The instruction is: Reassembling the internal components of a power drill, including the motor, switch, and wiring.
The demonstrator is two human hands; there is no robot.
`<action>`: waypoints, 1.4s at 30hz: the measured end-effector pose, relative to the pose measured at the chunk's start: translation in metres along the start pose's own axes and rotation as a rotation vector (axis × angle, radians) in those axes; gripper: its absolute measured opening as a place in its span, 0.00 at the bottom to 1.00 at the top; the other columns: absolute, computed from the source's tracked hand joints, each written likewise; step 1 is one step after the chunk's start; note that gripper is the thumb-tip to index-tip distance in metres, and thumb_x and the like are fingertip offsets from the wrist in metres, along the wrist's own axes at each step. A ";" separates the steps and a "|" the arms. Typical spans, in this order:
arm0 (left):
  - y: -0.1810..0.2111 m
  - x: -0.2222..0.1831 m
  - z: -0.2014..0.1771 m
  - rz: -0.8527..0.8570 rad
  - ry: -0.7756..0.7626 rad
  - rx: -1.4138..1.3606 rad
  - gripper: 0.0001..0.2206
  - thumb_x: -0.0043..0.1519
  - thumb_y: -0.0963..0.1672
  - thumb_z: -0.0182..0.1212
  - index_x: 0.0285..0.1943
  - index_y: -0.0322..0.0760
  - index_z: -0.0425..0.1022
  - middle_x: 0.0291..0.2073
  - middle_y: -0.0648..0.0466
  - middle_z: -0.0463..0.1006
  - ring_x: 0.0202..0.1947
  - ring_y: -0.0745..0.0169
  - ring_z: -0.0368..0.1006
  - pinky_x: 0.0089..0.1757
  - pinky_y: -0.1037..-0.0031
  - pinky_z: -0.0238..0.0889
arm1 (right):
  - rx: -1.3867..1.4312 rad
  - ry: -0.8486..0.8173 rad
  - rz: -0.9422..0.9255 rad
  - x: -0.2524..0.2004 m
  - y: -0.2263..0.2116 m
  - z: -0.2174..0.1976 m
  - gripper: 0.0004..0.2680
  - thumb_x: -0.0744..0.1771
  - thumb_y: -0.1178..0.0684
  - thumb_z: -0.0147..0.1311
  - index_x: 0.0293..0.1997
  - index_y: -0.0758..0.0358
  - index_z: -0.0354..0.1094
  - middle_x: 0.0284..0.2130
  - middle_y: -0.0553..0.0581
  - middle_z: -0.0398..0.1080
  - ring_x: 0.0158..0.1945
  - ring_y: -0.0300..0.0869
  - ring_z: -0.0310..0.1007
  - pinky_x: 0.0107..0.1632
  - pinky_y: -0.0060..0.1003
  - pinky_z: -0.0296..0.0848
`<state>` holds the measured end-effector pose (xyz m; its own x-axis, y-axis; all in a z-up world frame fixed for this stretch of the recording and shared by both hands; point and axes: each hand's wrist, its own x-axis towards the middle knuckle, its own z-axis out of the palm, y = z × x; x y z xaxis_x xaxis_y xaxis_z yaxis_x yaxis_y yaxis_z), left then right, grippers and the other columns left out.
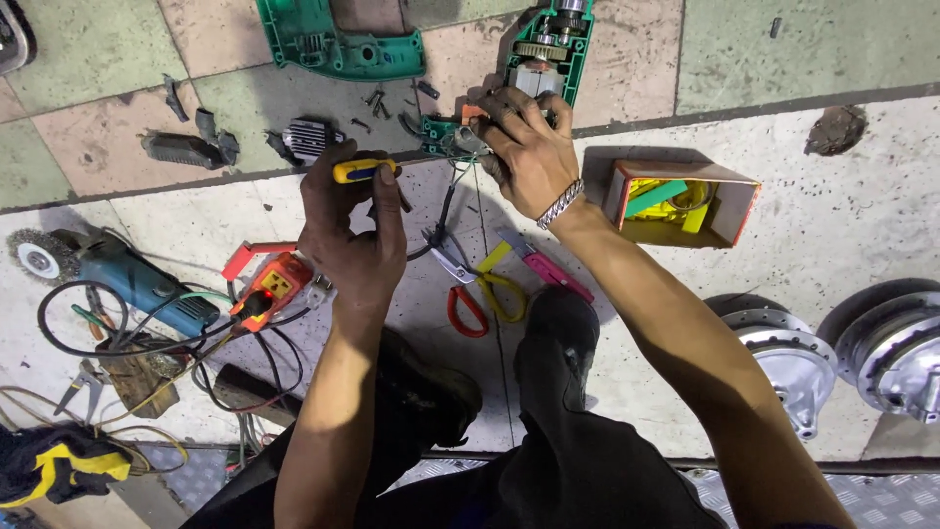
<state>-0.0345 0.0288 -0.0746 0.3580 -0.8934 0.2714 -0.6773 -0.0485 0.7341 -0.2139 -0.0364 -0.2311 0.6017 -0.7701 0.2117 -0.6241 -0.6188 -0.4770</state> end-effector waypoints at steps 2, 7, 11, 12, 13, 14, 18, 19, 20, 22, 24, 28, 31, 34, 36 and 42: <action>0.002 0.002 -0.001 -0.016 0.000 -0.010 0.12 0.71 0.42 0.60 0.61 0.37 0.67 0.45 0.47 0.82 0.40 0.57 0.84 0.42 0.75 0.79 | 0.004 0.000 -0.005 0.000 0.001 0.000 0.16 0.63 0.53 0.63 0.57 0.58 0.75 0.58 0.58 0.72 0.64 0.55 0.62 0.60 0.59 0.51; 0.005 0.005 0.001 -0.017 -0.017 -0.104 0.11 0.71 0.40 0.59 0.60 0.34 0.66 0.44 0.44 0.81 0.36 0.57 0.83 0.41 0.75 0.80 | -0.026 -0.014 0.003 -0.003 0.003 0.006 0.19 0.60 0.54 0.65 0.58 0.57 0.75 0.58 0.57 0.72 0.61 0.53 0.63 0.60 0.58 0.52; 0.001 0.004 0.002 -0.015 0.003 -0.060 0.12 0.70 0.41 0.61 0.60 0.36 0.67 0.44 0.45 0.82 0.39 0.56 0.84 0.42 0.74 0.81 | -0.034 -0.016 0.006 -0.004 0.004 0.008 0.20 0.59 0.54 0.65 0.57 0.56 0.76 0.58 0.57 0.72 0.61 0.54 0.63 0.61 0.58 0.51; 0.000 0.004 0.001 -0.018 0.003 -0.062 0.13 0.70 0.41 0.61 0.61 0.36 0.66 0.44 0.44 0.82 0.41 0.54 0.84 0.43 0.73 0.81 | -0.042 -0.013 0.005 -0.005 0.004 0.009 0.19 0.59 0.54 0.66 0.56 0.57 0.76 0.56 0.57 0.72 0.59 0.53 0.63 0.61 0.58 0.51; 0.002 0.005 0.000 -0.018 0.005 -0.062 0.13 0.70 0.41 0.61 0.61 0.36 0.66 0.44 0.44 0.82 0.41 0.54 0.84 0.43 0.73 0.81 | -0.043 -0.013 0.003 -0.005 0.004 0.009 0.19 0.59 0.54 0.66 0.56 0.57 0.76 0.56 0.57 0.72 0.59 0.53 0.63 0.61 0.58 0.51; 0.004 0.007 -0.001 -0.003 0.003 -0.020 0.12 0.70 0.42 0.62 0.59 0.37 0.67 0.43 0.47 0.81 0.38 0.56 0.84 0.41 0.74 0.80 | -0.039 -0.013 0.003 -0.004 0.004 0.009 0.18 0.60 0.53 0.65 0.56 0.57 0.76 0.56 0.58 0.72 0.59 0.54 0.64 0.61 0.59 0.51; 0.006 0.007 0.001 0.066 0.010 0.070 0.12 0.69 0.42 0.65 0.57 0.40 0.67 0.39 0.53 0.82 0.32 0.60 0.84 0.36 0.76 0.76 | -0.014 -0.009 -0.001 -0.002 0.001 0.003 0.19 0.61 0.54 0.64 0.60 0.57 0.73 0.56 0.57 0.72 0.57 0.55 0.64 0.60 0.60 0.52; 0.002 0.007 0.002 0.066 0.011 0.070 0.12 0.69 0.42 0.65 0.57 0.40 0.67 0.39 0.53 0.82 0.32 0.60 0.84 0.36 0.76 0.76 | -0.015 -0.009 -0.003 -0.002 0.001 0.002 0.19 0.61 0.54 0.64 0.60 0.57 0.73 0.56 0.57 0.72 0.57 0.55 0.64 0.60 0.60 0.52; -0.001 0.007 0.002 0.114 -0.030 0.089 0.13 0.68 0.41 0.67 0.57 0.39 0.67 0.40 0.51 0.83 0.35 0.58 0.84 0.36 0.75 0.78 | -0.026 -0.023 -0.004 -0.002 0.001 0.002 0.21 0.61 0.53 0.64 0.61 0.56 0.73 0.57 0.58 0.71 0.60 0.55 0.63 0.60 0.59 0.51; -0.005 0.008 0.005 0.164 -0.069 0.108 0.15 0.67 0.41 0.69 0.56 0.38 0.67 0.41 0.49 0.83 0.37 0.56 0.85 0.36 0.74 0.80 | -0.039 -0.035 -0.007 -0.002 0.002 0.003 0.22 0.60 0.53 0.65 0.61 0.56 0.73 0.57 0.58 0.71 0.63 0.55 0.62 0.60 0.58 0.51; -0.008 0.011 0.011 0.395 -0.142 0.160 0.16 0.64 0.39 0.74 0.51 0.31 0.68 0.37 0.47 0.84 0.30 0.59 0.83 0.29 0.74 0.76 | -0.033 -0.028 -0.003 -0.003 0.002 0.004 0.21 0.60 0.53 0.65 0.61 0.55 0.73 0.56 0.57 0.71 0.58 0.56 0.63 0.60 0.60 0.52; 0.031 0.032 0.011 0.503 -0.225 0.337 0.13 0.65 0.43 0.74 0.39 0.37 0.70 0.26 0.54 0.78 0.21 0.66 0.70 0.24 0.75 0.63 | -0.046 -0.025 0.011 -0.004 0.002 0.006 0.20 0.61 0.54 0.64 0.61 0.54 0.74 0.52 0.56 0.72 0.55 0.55 0.65 0.61 0.60 0.52; 0.046 0.041 0.013 0.400 -0.474 0.345 0.08 0.59 0.33 0.58 0.41 0.33 0.66 0.31 0.48 0.72 0.31 0.54 0.70 0.30 0.66 0.73 | -0.050 -0.008 -0.009 -0.003 0.002 0.007 0.20 0.62 0.52 0.64 0.61 0.54 0.73 0.56 0.56 0.71 0.55 0.55 0.65 0.60 0.60 0.53; 0.047 0.043 0.019 0.478 -0.616 0.495 0.19 0.52 0.37 0.62 0.54 0.27 0.72 0.47 0.38 0.72 0.45 0.43 0.72 0.40 0.62 0.74 | -0.094 -0.028 0.006 -0.003 0.001 0.007 0.26 0.63 0.49 0.63 0.71 0.53 0.63 0.45 0.55 0.71 0.50 0.55 0.65 0.60 0.59 0.54; 0.056 0.044 0.021 0.549 -0.613 1.081 0.03 0.66 0.40 0.54 0.40 0.40 0.72 0.21 0.57 0.74 0.17 0.71 0.69 0.17 0.79 0.61 | -0.034 0.033 -0.006 -0.001 -0.001 0.003 0.13 0.64 0.55 0.60 0.55 0.58 0.75 0.59 0.58 0.71 0.63 0.56 0.63 0.61 0.62 0.52; 0.040 0.058 0.034 0.596 -0.825 0.806 0.14 0.60 0.38 0.60 0.55 0.41 0.78 0.46 0.48 0.79 0.33 0.57 0.77 0.27 0.67 0.75 | -0.004 0.085 -0.045 0.002 -0.001 0.001 0.12 0.59 0.59 0.60 0.46 0.64 0.74 0.54 0.59 0.72 0.65 0.55 0.61 0.60 0.61 0.53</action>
<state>-0.0629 -0.0397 -0.0507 -0.4345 -0.8659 -0.2479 -0.8909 0.4537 -0.0232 -0.2120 -0.0371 -0.2308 0.5846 -0.7519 0.3047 -0.5994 -0.6534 -0.4624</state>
